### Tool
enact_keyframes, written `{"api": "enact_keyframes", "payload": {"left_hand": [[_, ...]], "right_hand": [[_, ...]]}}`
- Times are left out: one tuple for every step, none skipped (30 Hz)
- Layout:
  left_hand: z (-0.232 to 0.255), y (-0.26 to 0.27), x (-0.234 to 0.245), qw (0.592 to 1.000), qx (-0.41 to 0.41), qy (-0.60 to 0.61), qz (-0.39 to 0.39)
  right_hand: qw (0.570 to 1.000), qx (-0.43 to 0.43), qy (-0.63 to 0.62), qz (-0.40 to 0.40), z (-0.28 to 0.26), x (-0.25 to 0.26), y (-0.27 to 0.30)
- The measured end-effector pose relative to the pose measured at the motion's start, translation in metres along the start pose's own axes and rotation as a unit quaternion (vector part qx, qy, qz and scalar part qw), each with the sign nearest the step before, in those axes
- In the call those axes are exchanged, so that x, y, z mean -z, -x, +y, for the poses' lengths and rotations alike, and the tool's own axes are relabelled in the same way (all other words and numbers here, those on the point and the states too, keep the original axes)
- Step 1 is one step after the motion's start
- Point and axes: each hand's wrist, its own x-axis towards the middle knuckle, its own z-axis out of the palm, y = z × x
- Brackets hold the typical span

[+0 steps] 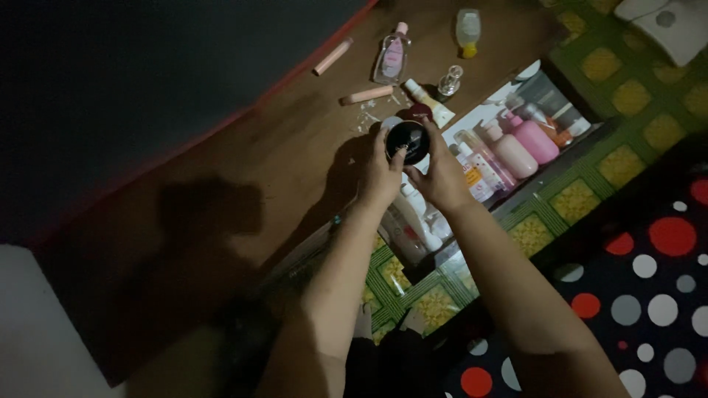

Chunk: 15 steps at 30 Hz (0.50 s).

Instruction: Cleaning various cosmetic containers with a cloth and organizing them in a drawer

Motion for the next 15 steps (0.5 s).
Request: {"api": "enact_keyframes", "payload": {"left_hand": [[-0.002, 0.002, -0.009, 1.0, -0.002, 0.0, -0.004], [-0.004, 0.003, -0.018, 1.0, -0.01, 0.023, -0.008], [-0.007, 0.005, -0.027, 0.999, -0.019, 0.046, -0.013], [0.0, 0.008, -0.03, 0.999, -0.02, 0.046, -0.017], [0.007, 0.015, -0.033, 0.997, 0.022, 0.067, -0.037], [0.013, 0.021, -0.037, 0.992, 0.064, 0.087, -0.058], [-0.005, 0.023, -0.05, 0.992, 0.064, 0.087, -0.062], [-0.023, 0.024, -0.063, 0.996, 0.032, 0.062, -0.049], [-0.041, 0.025, -0.075, 0.999, -0.001, 0.036, -0.036], [-0.035, 0.03, -0.074, 0.999, -0.001, 0.036, -0.04], [-0.029, 0.036, -0.073, 0.993, 0.076, 0.062, -0.061], [-0.023, 0.042, -0.072, 0.981, 0.152, 0.087, -0.083], [-0.045, 0.042, -0.085, 0.981, 0.154, 0.085, -0.086], [-0.068, 0.042, -0.097, 0.99, 0.116, 0.053, -0.057], [-0.09, 0.043, -0.109, 0.996, 0.077, 0.021, -0.028]], "right_hand": [[1.0, -0.002, 0.001, 0.003, 0.009, 0.003, 0.005], [1.0, 0.007, -0.008, 0.013, 0.019, 0.006, 0.01], [0.999, 0.016, -0.018, 0.024, 0.029, 0.008, 0.015], [0.999, 0.014, -0.017, 0.027, 0.037, 0.01, 0.019], [1.0, 0.006, 0.014, 0.026, 0.046, 0.012, 0.027], [0.999, -0.003, 0.045, 0.025, 0.055, 0.014, 0.034], [0.999, -0.006, 0.045, 0.027, 0.066, 0.011, 0.041], [0.998, 0.016, 0.049, 0.034, 0.076, 0.008, 0.048], [0.997, 0.039, 0.053, 0.04, 0.087, 0.005, 0.054], [0.997, 0.035, 0.053, 0.041, 0.097, 0.0, 0.058], [0.999, -0.004, 0.035, 0.025, 0.107, -0.005, 0.063], [0.999, -0.044, 0.016, 0.008, 0.118, -0.011, 0.069], [0.999, -0.047, 0.015, 0.009, 0.126, -0.014, 0.072], [0.998, -0.016, 0.064, 0.018, 0.133, -0.018, 0.075], [0.993, 0.015, 0.112, 0.026, 0.141, -0.022, 0.079]]}}
